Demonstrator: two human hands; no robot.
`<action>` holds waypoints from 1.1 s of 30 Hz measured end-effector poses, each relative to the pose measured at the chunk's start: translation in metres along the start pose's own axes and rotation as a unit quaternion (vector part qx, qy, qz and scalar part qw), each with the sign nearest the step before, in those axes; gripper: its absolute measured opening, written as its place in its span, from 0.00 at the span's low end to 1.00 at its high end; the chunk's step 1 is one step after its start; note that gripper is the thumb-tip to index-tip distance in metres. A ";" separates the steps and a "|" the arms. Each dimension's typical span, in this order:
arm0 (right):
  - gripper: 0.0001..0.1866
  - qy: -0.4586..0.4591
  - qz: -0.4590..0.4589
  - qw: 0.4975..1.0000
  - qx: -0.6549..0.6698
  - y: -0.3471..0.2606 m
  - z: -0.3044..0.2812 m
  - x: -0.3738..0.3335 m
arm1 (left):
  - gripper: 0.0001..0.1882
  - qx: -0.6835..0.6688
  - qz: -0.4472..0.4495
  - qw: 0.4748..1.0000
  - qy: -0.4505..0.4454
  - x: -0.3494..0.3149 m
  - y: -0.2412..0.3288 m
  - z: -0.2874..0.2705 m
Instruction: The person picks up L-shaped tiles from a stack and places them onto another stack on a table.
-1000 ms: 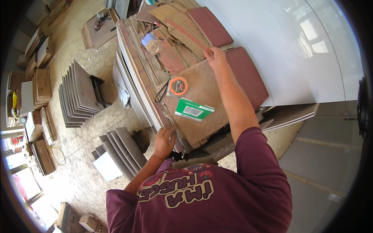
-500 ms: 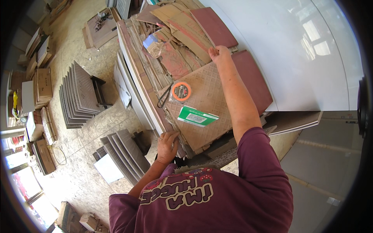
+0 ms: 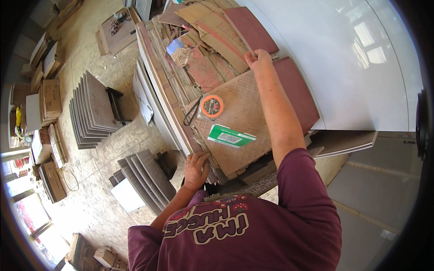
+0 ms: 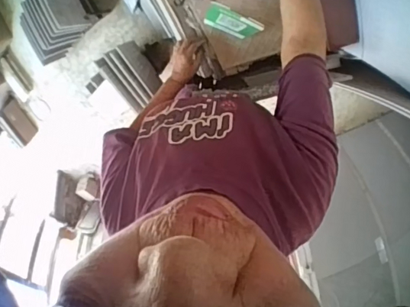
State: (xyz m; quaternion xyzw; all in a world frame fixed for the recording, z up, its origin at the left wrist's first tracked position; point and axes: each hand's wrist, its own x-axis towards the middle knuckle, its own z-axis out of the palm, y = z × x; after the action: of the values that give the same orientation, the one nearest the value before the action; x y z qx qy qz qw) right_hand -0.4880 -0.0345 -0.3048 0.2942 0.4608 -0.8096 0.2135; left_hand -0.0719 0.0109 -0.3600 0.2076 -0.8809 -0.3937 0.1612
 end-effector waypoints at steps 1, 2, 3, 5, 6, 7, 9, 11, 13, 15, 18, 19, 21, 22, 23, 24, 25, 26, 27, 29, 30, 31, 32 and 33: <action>0.14 -0.001 0.003 1.000 -0.007 -0.002 0.000 -0.001 | 0.18 0.000 -0.003 1.000 -0.002 0.000 0.000 0.000; 0.14 -0.001 0.005 1.000 -0.014 -0.003 0.000 -0.002 | 0.18 -0.001 -0.006 1.000 -0.005 0.000 0.001 0.000; 0.15 -0.004 0.002 1.000 -0.024 -0.005 0.001 -0.006 | 0.18 -0.001 -0.010 1.000 -0.007 0.000 0.001 -0.001; 0.15 -0.010 -0.004 0.999 -0.043 -0.009 0.002 -0.014 | 0.18 0.001 -0.014 1.000 -0.009 0.000 0.001 -0.001; 0.15 -0.011 -0.001 0.999 -0.037 -0.010 0.000 -0.010 | 0.18 0.001 -0.014 1.000 -0.012 0.001 0.001 -0.001; 0.15 -0.012 0.002 0.999 -0.030 -0.012 -0.002 -0.007 | 0.18 -0.001 -0.013 1.000 -0.012 0.002 0.001 -0.001; 0.16 -0.011 0.003 1.000 -0.021 -0.012 -0.004 -0.003 | 0.18 -0.003 -0.011 1.000 -0.010 0.003 0.001 -0.001; 0.16 -0.009 -0.002 1.000 -0.013 -0.010 -0.004 -0.002 | 0.18 -0.003 -0.015 1.000 -0.012 0.003 0.000 0.000; 0.15 -0.003 -0.007 1.000 -0.005 -0.007 -0.003 -0.002 | 0.18 -0.004 -0.019 1.000 -0.014 0.003 0.000 0.000; 0.15 -0.001 -0.014 1.000 0.004 -0.005 -0.004 0.002 | 0.18 -0.007 -0.023 1.000 -0.017 0.004 0.001 -0.001; 0.14 -0.011 -0.032 0.999 0.011 -0.001 -0.006 0.007 | 0.18 -0.008 -0.020 1.000 -0.017 0.004 0.000 -0.001; 0.14 -0.017 -0.040 0.999 0.009 0.001 -0.005 0.006 | 0.18 -0.008 -0.020 1.000 -0.017 0.004 0.000 -0.002; 0.14 -0.023 -0.054 0.998 0.010 0.003 -0.004 0.006 | 0.18 -0.007 -0.019 1.000 -0.018 0.005 0.000 -0.003; 0.14 -0.023 -0.059 0.998 0.012 0.004 -0.004 0.007 | 0.18 -0.008 -0.019 1.000 -0.017 0.005 -0.001 -0.002; 0.15 -0.023 -0.065 0.998 0.015 0.005 -0.003 0.008 | 0.18 -0.009 -0.019 1.000 -0.017 0.005 -0.001 -0.001; 0.14 -0.019 -0.071 0.997 0.018 0.006 -0.001 0.006 | 0.18 -0.010 -0.020 1.000 -0.016 0.005 -0.002 -0.001; 0.13 -0.014 -0.077 0.997 0.021 0.006 0.001 0.003 | 0.18 -0.010 -0.021 1.000 -0.016 0.005 -0.002 -0.001; 0.12 -0.010 -0.084 0.996 0.024 0.006 0.003 0.001 | 0.18 -0.010 -0.022 1.000 -0.016 0.005 -0.001 -0.002; 0.12 -0.010 -0.080 0.996 0.034 0.006 0.004 0.001 | 0.18 -0.011 -0.021 1.000 -0.016 0.006 -0.001 -0.002; 0.11 -0.011 -0.071 0.996 0.055 0.005 0.005 0.002 | 0.18 -0.015 -0.023 0.999 -0.019 0.005 -0.002 -0.001; 0.10 -0.009 -0.066 0.996 0.052 0.004 0.005 0.006 | 0.18 -0.017 -0.023 0.999 -0.021 0.006 -0.002 -0.002; 0.08 -0.006 -0.061 0.997 0.048 0.002 0.005 0.010 | 0.17 -0.024 -0.020 0.999 -0.019 0.006 -0.002 -0.003; 0.07 -0.003 -0.057 0.997 0.045 0.000 0.005 0.014 | 0.17 -0.032 -0.017 0.999 -0.016 0.007 -0.002 -0.004; 0.06 -0.025 -0.046 0.996 0.065 -0.002 0.004 0.018 | 0.16 -0.038 -0.014 0.999 -0.013 0.007 -0.002 -0.005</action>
State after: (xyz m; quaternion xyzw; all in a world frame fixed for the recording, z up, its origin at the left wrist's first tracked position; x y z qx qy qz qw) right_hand -0.5043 -0.0387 -0.3139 0.2653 0.4144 -0.8543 0.1678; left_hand -0.0754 0.0027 -0.3574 0.2087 -0.8641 -0.4321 0.1517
